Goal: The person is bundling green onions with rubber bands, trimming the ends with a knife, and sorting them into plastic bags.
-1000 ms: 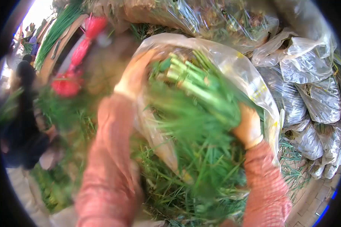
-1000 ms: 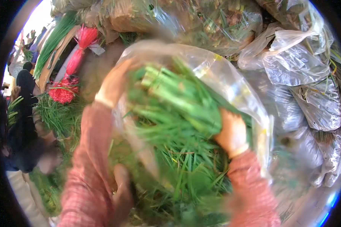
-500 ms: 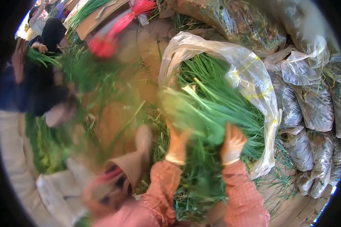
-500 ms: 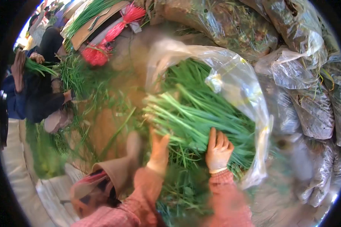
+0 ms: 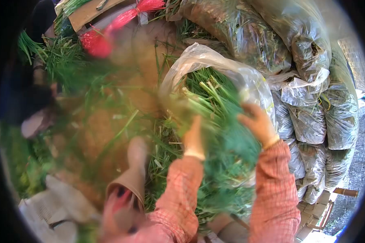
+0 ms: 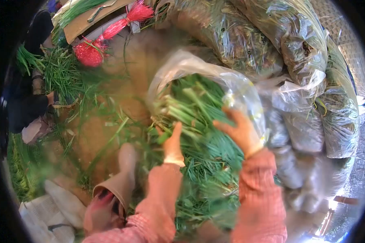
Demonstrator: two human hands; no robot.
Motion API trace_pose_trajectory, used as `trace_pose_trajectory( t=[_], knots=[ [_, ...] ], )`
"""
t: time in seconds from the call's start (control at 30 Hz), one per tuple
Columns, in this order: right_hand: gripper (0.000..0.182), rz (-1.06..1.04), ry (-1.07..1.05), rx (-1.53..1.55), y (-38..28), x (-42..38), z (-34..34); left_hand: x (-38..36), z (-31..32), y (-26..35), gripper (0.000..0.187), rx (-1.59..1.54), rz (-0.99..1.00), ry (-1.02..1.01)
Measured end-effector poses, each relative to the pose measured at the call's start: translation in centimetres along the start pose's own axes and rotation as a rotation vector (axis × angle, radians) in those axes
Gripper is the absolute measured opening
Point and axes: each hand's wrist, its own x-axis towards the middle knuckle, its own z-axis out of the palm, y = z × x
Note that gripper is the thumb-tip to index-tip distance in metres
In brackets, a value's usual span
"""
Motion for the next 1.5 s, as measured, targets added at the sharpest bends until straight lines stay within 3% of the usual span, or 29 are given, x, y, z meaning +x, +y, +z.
trace_pose_trajectory(
  t=[0.03,0.07,0.1,0.17,0.27,0.37,0.4,0.5,0.53,0.63,0.67,0.73,0.83,0.97,1.1,1.13,1.2,1.23,1.27,1.3,1.4,1.43,1.47,1.5],
  knots=[
    [0.076,-0.113,0.044,-0.066,0.4,2.5,0.4,-0.5,-0.1,0.3,0.061,-0.040,-0.008,-0.008],
    [0.080,-0.228,0.085,-0.132,0.9,5.0,1.0,-1.4,-0.2,0.2,0.077,0.197,-0.036,0.224],
    [0.082,-0.194,0.065,-0.148,1.4,7.4,1.6,-1.5,-1.4,0.3,0.087,0.236,0.100,0.130],
    [0.079,-0.143,0.029,-0.196,2.5,11.0,3.0,-2.7,-4.2,0.2,0.087,0.600,0.241,0.167],
    [0.062,-0.057,0.004,-0.236,2.2,13.1,4.8,-2.1,-6.8,-2.2,0.087,0.525,0.212,0.101],
    [0.058,-0.088,-0.009,-0.230,5.4,14.9,6.6,-1.4,-4.5,-2.9,0.082,0.133,0.159,-0.027],
    [0.079,-0.096,-0.089,-0.114,5.2,14.9,7.1,-1.3,-3.1,-3.6,0.076,-0.159,0.089,-0.022],
    [0.070,-0.189,-0.192,0.009,3.5,11.8,7.8,0.5,-2.1,-4.8,0.063,0.033,0.207,-0.008],
    [0.066,-0.273,-0.204,0.005,3.2,10.7,8.0,1.1,-2.4,-5.5,0.044,0.202,0.175,-0.050],
    [0.081,-0.285,-0.265,0.128,0.0,6.2,7.9,1.1,-2.0,-0.9,0.033,-0.189,-0.125,-0.217],
    [0.090,-0.313,-0.263,0.151,-1.3,5.0,8.0,1.4,-2.1,-1.4,0.033,-0.142,-0.339,-0.084],
    [0.113,-0.409,-0.268,0.067,-2.6,3.5,8.0,1.6,-3.0,-2.8,0.034,-0.073,-0.204,-0.141],
    [0.115,-0.499,-0.291,-0.328,-4.1,1.7,8.4,1.6,-4.1,-2.9,0.039,0.037,-0.081,-0.205],
    [0.111,-0.526,-0.127,-0.685,-5.5,1.9,9.9,1.6,-3.7,0.5,0.049,0.251,-0.114,-0.264],
    [0.093,-0.264,-0.305,-0.466,-7.1,5.9,10.9,1.0,-2.9,5.6,0.060,0.532,-0.252,-0.330],
    [0.088,-0.334,-0.262,-0.556,-6.9,6.7,11.5,1.1,-3.5,3.9,0.060,0.575,-0.097,-0.343],
    [0.086,-0.239,-0.385,-0.500,-7.0,7.6,11.5,1.4,-4.3,2.3,0.059,0.574,-0.012,-0.356],
    [0.084,-0.195,-0.448,-0.473,-7.1,8.2,11.4,1.8,-4.4,2.2,0.057,0.528,-0.081,-0.353],
    [0.077,-0.057,-0.521,-0.503,-7.1,8.8,10.9,2.1,-4.7,1.8,0.055,0.519,-0.011,-0.360],
    [0.076,-0.090,-0.477,-0.361,-6.2,9.0,10.2,2.4,-4.9,1.3,0.052,0.512,0.058,-0.366],
    [0.069,-0.164,-0.318,-0.032,-3.5,9.1,6.5,3.5,-6.3,-2.9,0.048,0.569,0.684,-0.424],
    [0.065,-0.180,-0.260,0.014,-3.3,9.0,4.5,3.0,-6.3,-2.9,0.052,0.465,0.473,-0.317],
    [0.066,-0.011,-0.234,0.118,-2.8,8.7,2.5,2.1,-5.8,-0.9,0.056,0.360,0.262,-0.214],
    [0.064,-0.055,-0.151,0.067,-1.0,8.7,0.6,1.3,-5.4,1.1,0.060,0.255,0.050,-0.115]
  ],
)
